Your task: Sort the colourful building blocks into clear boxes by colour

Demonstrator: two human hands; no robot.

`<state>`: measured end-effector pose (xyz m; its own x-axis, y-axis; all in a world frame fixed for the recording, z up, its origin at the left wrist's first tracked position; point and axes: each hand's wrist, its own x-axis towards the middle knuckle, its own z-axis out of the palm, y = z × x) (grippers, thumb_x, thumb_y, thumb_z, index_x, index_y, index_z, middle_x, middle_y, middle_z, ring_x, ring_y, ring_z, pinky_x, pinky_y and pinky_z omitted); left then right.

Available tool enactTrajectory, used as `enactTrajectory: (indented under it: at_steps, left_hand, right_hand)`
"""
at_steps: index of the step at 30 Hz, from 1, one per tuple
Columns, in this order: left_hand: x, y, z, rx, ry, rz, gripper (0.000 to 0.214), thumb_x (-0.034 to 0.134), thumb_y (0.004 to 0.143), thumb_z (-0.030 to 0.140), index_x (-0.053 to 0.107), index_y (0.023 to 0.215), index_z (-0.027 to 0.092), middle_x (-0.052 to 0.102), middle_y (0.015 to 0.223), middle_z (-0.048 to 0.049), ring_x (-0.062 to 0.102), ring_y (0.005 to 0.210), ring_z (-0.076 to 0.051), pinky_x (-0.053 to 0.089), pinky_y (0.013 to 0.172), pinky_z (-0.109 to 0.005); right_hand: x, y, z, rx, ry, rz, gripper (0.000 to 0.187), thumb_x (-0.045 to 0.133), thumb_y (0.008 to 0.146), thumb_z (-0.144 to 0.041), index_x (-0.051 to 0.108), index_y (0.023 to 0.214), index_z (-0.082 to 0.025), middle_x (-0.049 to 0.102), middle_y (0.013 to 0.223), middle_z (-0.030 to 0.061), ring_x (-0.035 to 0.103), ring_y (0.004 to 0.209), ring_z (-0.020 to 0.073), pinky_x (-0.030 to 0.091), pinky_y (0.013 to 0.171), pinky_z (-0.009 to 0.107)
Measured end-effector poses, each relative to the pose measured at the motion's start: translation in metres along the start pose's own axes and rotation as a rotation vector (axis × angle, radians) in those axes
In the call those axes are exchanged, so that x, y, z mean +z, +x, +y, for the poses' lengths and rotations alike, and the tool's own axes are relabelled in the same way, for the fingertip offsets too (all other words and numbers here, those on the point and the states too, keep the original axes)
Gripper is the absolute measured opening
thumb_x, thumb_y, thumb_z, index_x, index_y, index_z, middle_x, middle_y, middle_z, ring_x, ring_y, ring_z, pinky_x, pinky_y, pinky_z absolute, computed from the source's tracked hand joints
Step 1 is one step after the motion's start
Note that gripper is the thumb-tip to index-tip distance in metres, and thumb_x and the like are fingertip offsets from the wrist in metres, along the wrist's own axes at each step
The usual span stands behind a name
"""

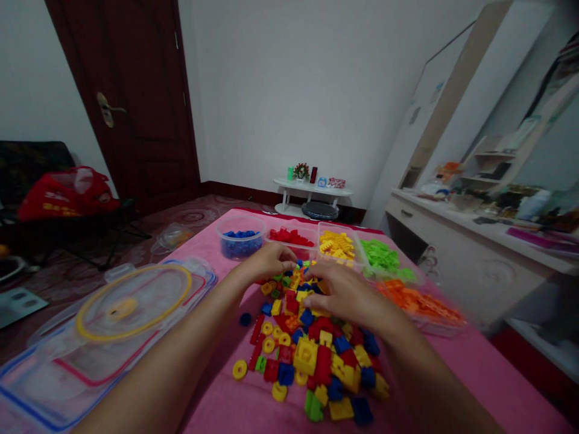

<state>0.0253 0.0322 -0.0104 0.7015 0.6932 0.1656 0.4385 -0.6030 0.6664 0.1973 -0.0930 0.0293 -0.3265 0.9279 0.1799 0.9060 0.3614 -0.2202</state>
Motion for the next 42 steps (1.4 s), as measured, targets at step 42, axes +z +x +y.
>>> enactTrajectory:
  at_steps: [42]
  left_hand:
    - [0.007,-0.025,0.047,0.063,0.402,-0.303,0.04,0.067,0.064,0.044,0.068,0.1,0.027,0.068,0.091,-0.0024,0.059,0.077,-0.017,0.041,0.064,-0.023]
  right_hand:
    - [0.017,0.019,0.032,0.376,1.192,0.25,0.032,0.065,0.062,-0.028,0.055,0.09,-0.018,0.055,0.069,-0.0032,0.054,0.055,0.0094,0.047,0.052,0.022]
